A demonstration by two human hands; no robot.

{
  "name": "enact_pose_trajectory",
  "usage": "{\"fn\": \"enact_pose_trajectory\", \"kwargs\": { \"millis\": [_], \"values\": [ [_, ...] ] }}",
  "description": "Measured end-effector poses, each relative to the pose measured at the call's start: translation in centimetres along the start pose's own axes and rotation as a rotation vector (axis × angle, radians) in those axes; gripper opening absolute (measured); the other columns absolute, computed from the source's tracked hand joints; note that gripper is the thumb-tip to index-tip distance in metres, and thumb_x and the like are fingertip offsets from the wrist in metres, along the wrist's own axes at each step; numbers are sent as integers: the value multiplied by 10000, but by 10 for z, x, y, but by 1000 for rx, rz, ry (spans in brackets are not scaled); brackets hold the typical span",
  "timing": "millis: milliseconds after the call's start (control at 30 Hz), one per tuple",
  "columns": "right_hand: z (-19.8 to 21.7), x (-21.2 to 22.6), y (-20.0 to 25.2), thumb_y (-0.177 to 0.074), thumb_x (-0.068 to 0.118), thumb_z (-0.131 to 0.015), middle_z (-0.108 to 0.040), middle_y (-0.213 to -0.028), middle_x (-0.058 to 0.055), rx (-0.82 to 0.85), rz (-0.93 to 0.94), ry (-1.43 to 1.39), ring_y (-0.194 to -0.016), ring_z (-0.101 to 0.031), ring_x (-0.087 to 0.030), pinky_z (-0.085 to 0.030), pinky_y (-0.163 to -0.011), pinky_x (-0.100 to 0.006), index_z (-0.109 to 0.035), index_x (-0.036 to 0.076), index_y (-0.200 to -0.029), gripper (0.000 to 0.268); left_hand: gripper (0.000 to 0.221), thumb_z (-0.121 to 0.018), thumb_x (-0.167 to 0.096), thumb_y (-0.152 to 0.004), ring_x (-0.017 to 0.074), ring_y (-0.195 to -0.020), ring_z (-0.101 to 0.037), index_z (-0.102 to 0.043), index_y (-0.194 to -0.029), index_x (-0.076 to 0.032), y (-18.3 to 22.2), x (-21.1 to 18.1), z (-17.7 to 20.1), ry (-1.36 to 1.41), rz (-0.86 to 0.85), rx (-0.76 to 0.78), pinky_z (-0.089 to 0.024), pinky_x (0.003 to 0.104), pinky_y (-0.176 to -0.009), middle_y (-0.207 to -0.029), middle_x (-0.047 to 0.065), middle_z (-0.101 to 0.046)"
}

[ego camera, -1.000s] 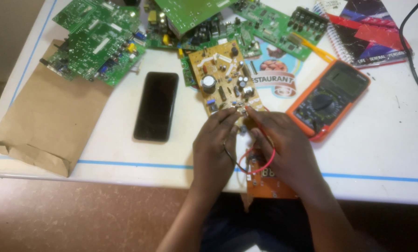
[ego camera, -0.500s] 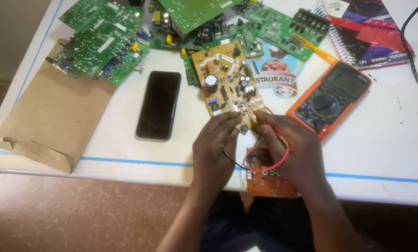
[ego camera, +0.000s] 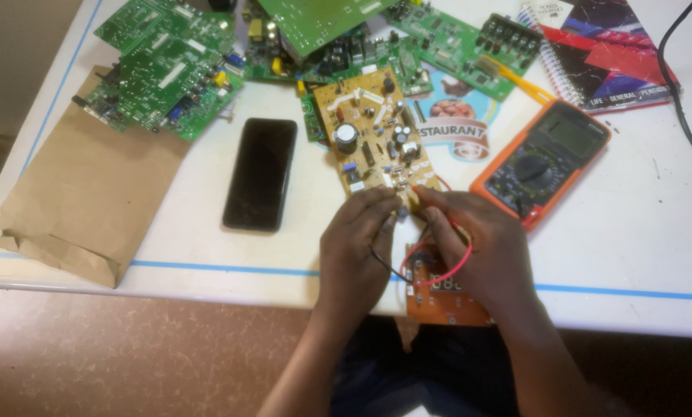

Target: Testing electronic components on various circuit boards using a digital multimeter to diagnose faults.

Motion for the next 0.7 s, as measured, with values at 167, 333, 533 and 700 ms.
{"fn": "enact_pose_trajectory", "kwargs": {
  "millis": [167, 333, 533, 700],
  "values": [
    [-1, -2, 0, -1010, 91, -757, -819, -1021, -210, -15, 10, 19, -1009, -789, -433, -631, -871, -525, -843, 46, -1188, 203, 150, -695, -9, -1008, 388, -1129, -780, -812, -1101, -6, 0, 1, 0, -4, 0, -3, -627, 474, -1020, -1103, 160, -783],
    [0, 1, -1, -1012, 92, -751, -817, -1017, -219, -5, 10, 20, -1007, -786, -438, -630, -874, -527, -841, 39, -1188, 204, 140, -705, -3, -998, 393, -1121, -781, -812, -1089, -1, -1, 1, 0, 2, 0, -6, -628, 477, -1012, -1087, 165, -783],
    [-2, -3, 1, -1005, 91, -754, -819, -1029, -214, -10, 17, 24, -1029, -785, -434, -629, -884, -533, -835, 46, -1212, 227, 135, -710, -10, -999, 390, -1119, -783, -815, -1083, -7, 0, 2, 0, 4, 0, -11, -630, 480, -1007, -1082, 160, -786],
    [-1, -2, 3, -997, 82, -759, -812, -1015, -206, -4, 42, 31, -1002, -783, -434, -629, -874, -529, -827, 42, -1193, 211, 156, -705, -3, -1000, 401, -1095, -787, -811, -1115, -9, -2, -3, 2, -7, -31, -19, -634, 485, -987, -1075, 163, -790]
  ]
}}
Point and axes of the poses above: each hand's wrist, its own y-axis away from the middle knuckle, its own z-axis out of the back of the hand, x = y × z, the point moved 4 cm from there along -y, towards the middle knuckle
